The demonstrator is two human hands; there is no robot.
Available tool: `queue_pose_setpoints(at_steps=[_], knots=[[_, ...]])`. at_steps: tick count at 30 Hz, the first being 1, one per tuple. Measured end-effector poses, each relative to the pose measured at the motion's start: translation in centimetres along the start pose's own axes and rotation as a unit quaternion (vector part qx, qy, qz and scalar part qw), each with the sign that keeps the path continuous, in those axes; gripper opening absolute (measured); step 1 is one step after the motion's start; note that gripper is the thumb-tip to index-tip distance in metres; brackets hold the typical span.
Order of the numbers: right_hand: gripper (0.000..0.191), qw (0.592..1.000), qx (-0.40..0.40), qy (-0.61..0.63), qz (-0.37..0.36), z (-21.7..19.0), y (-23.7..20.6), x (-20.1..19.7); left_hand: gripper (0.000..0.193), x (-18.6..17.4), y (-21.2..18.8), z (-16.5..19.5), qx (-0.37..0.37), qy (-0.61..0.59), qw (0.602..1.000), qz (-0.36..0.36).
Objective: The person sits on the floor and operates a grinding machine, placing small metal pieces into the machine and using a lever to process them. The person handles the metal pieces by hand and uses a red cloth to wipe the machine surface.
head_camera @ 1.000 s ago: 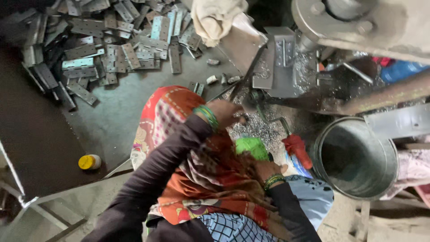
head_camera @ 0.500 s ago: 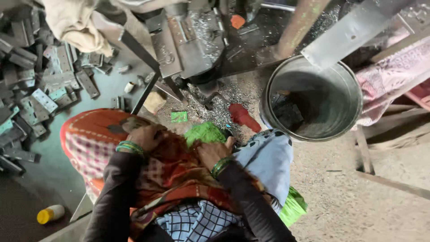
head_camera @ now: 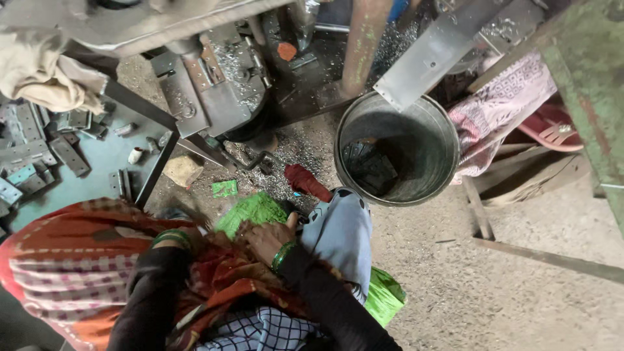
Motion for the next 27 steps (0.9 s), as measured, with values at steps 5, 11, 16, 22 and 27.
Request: queue_pose_setpoints(at_steps=[5, 11, 16, 22, 27], knots=[[0.028, 0.998, -0.013, -0.001, -0.068, -2.0, 1.1, 0.5, 0.047, 2.3, 3.3, 1.0, 0.081, 0.004, 0.996, 0.024], [0.048, 0.997, 0.028, -0.013, -0.071, -1.6, 3.0, 5.5, 0.052, -2.9, 0.7, 4.1, 0.220, 0.050, 0.971, 0.073], [0.056, 0.978, 0.143, 0.093, -0.124, 0.7, 3.9, 10.7, 0.048, -11.7, -6.8, 6.2, 0.307, 0.064, 0.930, 0.190], [0.072, 0.579, 0.333, 0.739, 0.085, 1.0, 3.4, 11.7, 0.041, -16.1, -6.1, 3.4, 0.382, -0.090, 0.889, 0.236], [0.061, 0.610, 0.324, 0.706, 0.154, 0.6, 3.5, 9.6, 0.049, -13.5, -2.2, 4.2, 0.366, -0.079, 0.907, 0.196]])
Point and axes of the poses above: each hand's wrist, its own y-axis towards the middle knuckle, its own x-axis out of the palm, z = x × y, the point moved 10 cm from there along y, towards the middle knuckle, and after that the axes turned 6 degrees about -x, right-handed, at the moved point
